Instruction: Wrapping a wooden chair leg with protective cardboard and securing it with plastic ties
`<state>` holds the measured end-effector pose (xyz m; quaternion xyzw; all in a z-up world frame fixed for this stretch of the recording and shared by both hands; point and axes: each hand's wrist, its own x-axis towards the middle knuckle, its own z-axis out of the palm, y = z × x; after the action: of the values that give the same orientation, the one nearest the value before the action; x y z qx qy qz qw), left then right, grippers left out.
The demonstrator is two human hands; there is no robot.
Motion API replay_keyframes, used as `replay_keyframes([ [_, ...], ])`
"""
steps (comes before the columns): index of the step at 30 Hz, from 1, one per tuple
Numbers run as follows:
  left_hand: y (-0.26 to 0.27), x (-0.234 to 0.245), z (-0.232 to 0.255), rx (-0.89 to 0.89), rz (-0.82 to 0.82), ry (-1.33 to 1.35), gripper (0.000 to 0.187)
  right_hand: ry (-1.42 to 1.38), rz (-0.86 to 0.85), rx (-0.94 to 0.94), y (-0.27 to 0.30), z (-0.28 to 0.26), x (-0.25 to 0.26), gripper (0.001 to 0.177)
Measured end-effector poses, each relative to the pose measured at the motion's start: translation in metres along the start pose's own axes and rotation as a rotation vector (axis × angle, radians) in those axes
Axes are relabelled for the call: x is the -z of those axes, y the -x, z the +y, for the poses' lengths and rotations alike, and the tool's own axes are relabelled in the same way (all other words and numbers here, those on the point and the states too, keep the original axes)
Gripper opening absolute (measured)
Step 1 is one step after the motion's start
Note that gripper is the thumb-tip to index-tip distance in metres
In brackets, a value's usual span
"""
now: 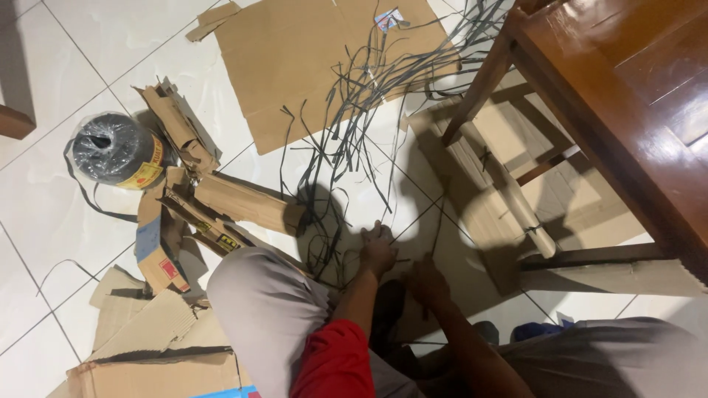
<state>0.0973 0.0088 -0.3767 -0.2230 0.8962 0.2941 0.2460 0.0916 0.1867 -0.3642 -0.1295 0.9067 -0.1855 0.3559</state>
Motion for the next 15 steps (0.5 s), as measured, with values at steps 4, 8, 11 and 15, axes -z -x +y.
replay_keyframes([
  [4, 0.008, 0.004, 0.006, -0.005, 0.087, 0.034, 0.062, 0.162, 0.124, 0.037, 0.003, 0.002, -0.001, 0.050],
  [8, -0.001, -0.020, 0.001, -0.120, 0.386, 0.222, 0.033, 0.221, 0.300, -0.037, -0.045, 0.065, -0.040, 0.060],
  [11, -0.072, -0.079, -0.024, 0.164, 0.442, 0.153, 0.032, 0.264, 0.275, 0.020, -0.049, 0.073, -0.045, 0.056],
  [15, 0.042, 0.045, 0.039, 0.134, 0.439, 0.433, 0.034, 0.639, 0.243, 0.208, -0.072, 0.105, -0.062, 0.045],
])
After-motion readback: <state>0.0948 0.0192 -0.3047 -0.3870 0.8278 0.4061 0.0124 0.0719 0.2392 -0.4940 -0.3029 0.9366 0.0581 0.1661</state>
